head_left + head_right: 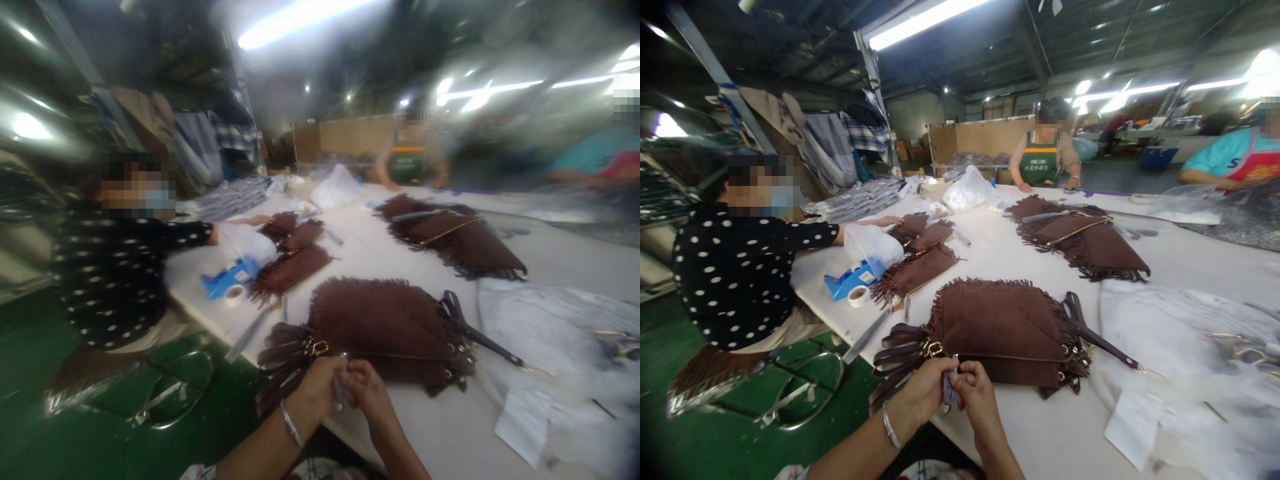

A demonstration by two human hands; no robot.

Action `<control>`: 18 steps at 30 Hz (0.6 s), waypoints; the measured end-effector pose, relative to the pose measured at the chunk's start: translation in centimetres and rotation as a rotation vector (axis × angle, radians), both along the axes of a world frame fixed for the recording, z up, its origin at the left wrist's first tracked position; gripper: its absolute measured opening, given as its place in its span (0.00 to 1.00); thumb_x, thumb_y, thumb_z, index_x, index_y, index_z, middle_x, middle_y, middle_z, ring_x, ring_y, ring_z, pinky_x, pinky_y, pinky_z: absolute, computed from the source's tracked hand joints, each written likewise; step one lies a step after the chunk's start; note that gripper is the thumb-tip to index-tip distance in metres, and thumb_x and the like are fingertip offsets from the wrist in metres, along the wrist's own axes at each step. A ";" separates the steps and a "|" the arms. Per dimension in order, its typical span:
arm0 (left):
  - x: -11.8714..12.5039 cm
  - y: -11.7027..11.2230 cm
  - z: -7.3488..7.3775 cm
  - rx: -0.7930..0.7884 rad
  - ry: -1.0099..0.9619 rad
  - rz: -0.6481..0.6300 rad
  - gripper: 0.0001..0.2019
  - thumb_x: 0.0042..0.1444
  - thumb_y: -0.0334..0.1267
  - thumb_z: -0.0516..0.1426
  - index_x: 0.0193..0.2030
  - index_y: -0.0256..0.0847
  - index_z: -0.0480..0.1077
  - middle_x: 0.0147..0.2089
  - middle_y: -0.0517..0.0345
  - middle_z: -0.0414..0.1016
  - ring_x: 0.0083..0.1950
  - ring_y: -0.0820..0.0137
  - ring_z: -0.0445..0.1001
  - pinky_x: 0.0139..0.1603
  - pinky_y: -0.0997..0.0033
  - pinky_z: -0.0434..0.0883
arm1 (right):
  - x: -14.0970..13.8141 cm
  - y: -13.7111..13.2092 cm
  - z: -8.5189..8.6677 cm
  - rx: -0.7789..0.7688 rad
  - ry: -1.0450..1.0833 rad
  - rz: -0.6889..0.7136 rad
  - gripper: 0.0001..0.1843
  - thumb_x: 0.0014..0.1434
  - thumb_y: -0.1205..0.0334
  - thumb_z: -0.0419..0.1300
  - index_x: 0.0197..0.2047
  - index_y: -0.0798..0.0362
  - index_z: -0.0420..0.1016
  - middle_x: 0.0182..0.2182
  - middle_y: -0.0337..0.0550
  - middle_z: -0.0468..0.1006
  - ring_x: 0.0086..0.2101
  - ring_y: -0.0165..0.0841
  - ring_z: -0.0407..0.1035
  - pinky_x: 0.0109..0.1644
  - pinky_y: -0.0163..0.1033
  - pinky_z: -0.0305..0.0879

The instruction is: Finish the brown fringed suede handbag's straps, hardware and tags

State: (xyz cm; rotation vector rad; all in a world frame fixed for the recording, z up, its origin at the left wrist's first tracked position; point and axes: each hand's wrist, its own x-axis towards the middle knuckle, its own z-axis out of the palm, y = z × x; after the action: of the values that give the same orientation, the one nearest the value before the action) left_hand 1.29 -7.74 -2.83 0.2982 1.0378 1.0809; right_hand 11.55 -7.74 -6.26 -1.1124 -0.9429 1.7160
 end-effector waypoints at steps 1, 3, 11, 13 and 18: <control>0.1 -0.1 0.0 0.023 0.010 0.006 0.07 0.46 0.36 0.56 0.21 0.37 0.66 0.15 0.60 0.64 0.15 0.70 0.64 0.17 0.72 0.61 | 0.0 -0.2 0.1 0.018 -0.029 -0.003 0.25 0.43 0.45 0.69 0.35 0.51 0.63 0.16 0.28 0.67 0.15 0.23 0.55 0.18 0.29 0.48; 0.0 -0.5 0.2 0.065 0.029 0.011 0.09 0.47 0.39 0.59 0.21 0.37 0.66 0.15 0.61 0.64 0.14 0.71 0.63 0.15 0.73 0.58 | 0.0 -0.7 0.3 0.067 -0.091 0.000 0.24 0.47 0.43 0.66 0.36 0.51 0.63 0.15 0.28 0.66 0.14 0.24 0.55 0.18 0.29 0.48; -1.0 -2.5 -0.1 0.188 0.107 0.040 0.20 0.44 0.51 0.66 0.32 0.34 0.71 0.23 0.58 0.70 0.21 0.74 0.67 0.20 0.75 0.58 | 0.8 -2.9 1.8 0.148 -0.301 -0.001 0.19 0.51 0.45 0.61 0.37 0.50 0.64 0.16 0.32 0.72 0.15 0.28 0.60 0.19 0.31 0.53; -0.9 -2.8 -0.5 0.198 0.147 0.042 0.22 0.44 0.53 0.66 0.33 0.33 0.72 0.26 0.56 0.72 0.22 0.74 0.67 0.22 0.75 0.59 | 0.8 -3.4 1.6 0.164 -0.359 -0.016 0.16 0.51 0.48 0.60 0.37 0.50 0.64 0.17 0.33 0.73 0.15 0.28 0.61 0.20 0.32 0.54; -0.8 -3.0 -1.4 0.170 0.117 0.076 0.26 0.45 0.55 0.65 0.43 0.33 0.73 0.36 0.50 0.76 0.32 0.69 0.73 0.29 0.73 0.63 | 0.5 -4.3 0.9 0.188 -0.439 0.024 0.11 0.54 0.53 0.58 0.37 0.49 0.64 0.17 0.31 0.72 0.15 0.29 0.61 0.20 0.32 0.54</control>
State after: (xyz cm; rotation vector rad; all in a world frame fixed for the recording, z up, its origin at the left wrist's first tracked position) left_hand 0.50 -10.74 -4.21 0.4667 1.0701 1.2351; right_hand 12.07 -12.08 -5.38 -1.3813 -1.3607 1.3889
